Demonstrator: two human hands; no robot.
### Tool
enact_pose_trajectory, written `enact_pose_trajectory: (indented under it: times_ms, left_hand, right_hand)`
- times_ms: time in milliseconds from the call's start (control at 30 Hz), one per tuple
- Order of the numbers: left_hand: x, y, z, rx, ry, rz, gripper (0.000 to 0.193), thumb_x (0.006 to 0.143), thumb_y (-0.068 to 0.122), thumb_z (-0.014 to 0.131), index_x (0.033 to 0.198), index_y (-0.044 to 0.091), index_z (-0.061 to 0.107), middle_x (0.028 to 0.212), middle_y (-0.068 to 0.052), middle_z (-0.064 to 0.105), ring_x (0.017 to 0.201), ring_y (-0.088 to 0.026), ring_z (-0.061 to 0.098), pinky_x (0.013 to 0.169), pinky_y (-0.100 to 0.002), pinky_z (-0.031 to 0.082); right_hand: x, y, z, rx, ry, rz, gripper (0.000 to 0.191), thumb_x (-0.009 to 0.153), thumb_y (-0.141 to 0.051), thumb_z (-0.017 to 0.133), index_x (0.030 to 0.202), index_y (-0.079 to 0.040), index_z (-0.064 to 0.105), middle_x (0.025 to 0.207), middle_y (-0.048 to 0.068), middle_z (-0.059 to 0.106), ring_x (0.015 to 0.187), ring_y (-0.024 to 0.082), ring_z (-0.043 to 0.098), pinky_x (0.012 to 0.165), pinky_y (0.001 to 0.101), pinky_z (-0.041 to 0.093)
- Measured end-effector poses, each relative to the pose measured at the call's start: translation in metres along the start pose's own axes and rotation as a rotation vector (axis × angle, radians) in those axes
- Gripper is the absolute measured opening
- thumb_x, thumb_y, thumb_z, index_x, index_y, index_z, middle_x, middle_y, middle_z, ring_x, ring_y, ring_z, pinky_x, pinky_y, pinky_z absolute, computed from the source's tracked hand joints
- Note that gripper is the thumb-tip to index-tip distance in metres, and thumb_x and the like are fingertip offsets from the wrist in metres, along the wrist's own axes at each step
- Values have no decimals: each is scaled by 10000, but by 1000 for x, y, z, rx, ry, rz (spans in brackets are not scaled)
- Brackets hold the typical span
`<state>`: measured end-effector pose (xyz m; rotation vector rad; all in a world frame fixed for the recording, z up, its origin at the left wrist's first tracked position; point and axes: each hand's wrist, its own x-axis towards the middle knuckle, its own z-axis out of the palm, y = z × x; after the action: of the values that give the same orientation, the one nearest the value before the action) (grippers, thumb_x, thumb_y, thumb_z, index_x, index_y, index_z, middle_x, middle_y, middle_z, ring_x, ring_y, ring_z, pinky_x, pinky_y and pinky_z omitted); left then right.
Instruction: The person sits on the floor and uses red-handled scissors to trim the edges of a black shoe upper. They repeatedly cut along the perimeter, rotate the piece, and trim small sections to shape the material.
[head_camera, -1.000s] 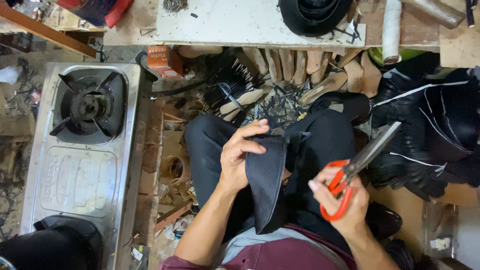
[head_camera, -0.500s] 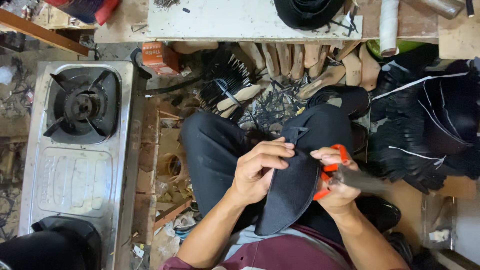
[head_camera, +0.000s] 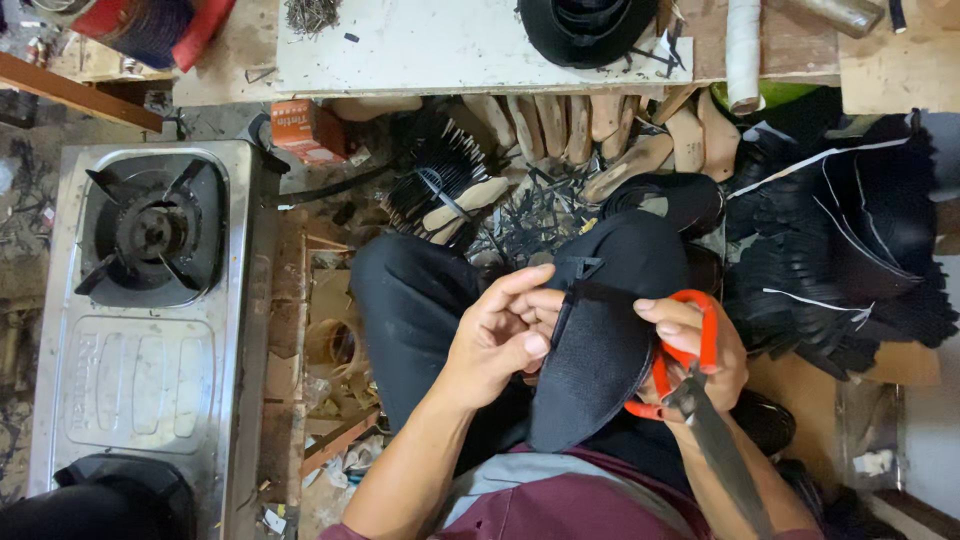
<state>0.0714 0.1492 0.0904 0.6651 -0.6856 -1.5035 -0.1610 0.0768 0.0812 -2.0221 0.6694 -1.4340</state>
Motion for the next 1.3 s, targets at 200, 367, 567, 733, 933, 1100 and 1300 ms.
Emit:
enact_pose_trajectory:
  times_ms: [200,367,567,733,933,1100,1300]
  left_hand:
    - [-10,8,7,13,-11,-10,571,963,-24,703,1500,26,517,1283,-125,690,1146,-155,663,990,-281,540]
    - [-15,4,6,81,76,64,490,978,-166,646,1435,-4,576,1216,-142,718,1088,-167,682,948,-304,560]
    - [-21,10,-8,192,-14,297,486,1026,-139,587,1447,101,550,1212,-125,716,1066,-174,684,917,-332,587]
    - [-8,9,-17,259,-152,86,757,1029,-146,593,1672,153,329,1220,-124,688,1064,-172,662,937,-311,562]
    - [-9,-3,-14,-9,-108,33,883,933,-177,595,1653,181,231,1482,-141,568,1357,-233,576,1160,-391,489]
    - [-8,-13,-20,-14,-12,54,810,965,-186,579,1650,142,297,1405,-159,617,1251,-228,623,1068,-390,533]
    - [-5,-19,-25,-55,36,30,702,969,-170,591,1590,97,402,1302,-133,663,1120,-175,650,929,-320,548]
  right_hand:
    - [15,-4,6,-112,8,-106,326,942,-139,726,1181,-68,517,1125,193,711,914,288,709,790,357,567]
    - [23,-10,26,44,128,145,280,1056,-6,707,1221,-59,487,1168,164,677,969,253,700,883,318,581]
    - [25,-13,11,701,311,761,286,943,-42,710,1193,-68,576,1124,147,703,936,197,699,777,285,529]
    - [7,1,15,618,145,778,400,820,26,817,1147,-53,600,1076,61,609,945,116,615,835,277,504]
    - [-7,-4,17,176,-48,556,334,807,0,819,1039,-41,582,848,62,650,699,111,633,653,260,529]
    - [-3,-9,23,150,-89,561,338,795,-30,831,1025,-17,583,823,73,644,664,108,633,610,253,523]
    - [1,-10,23,92,-131,546,281,808,-48,821,997,-16,615,791,34,640,651,92,619,601,244,501]
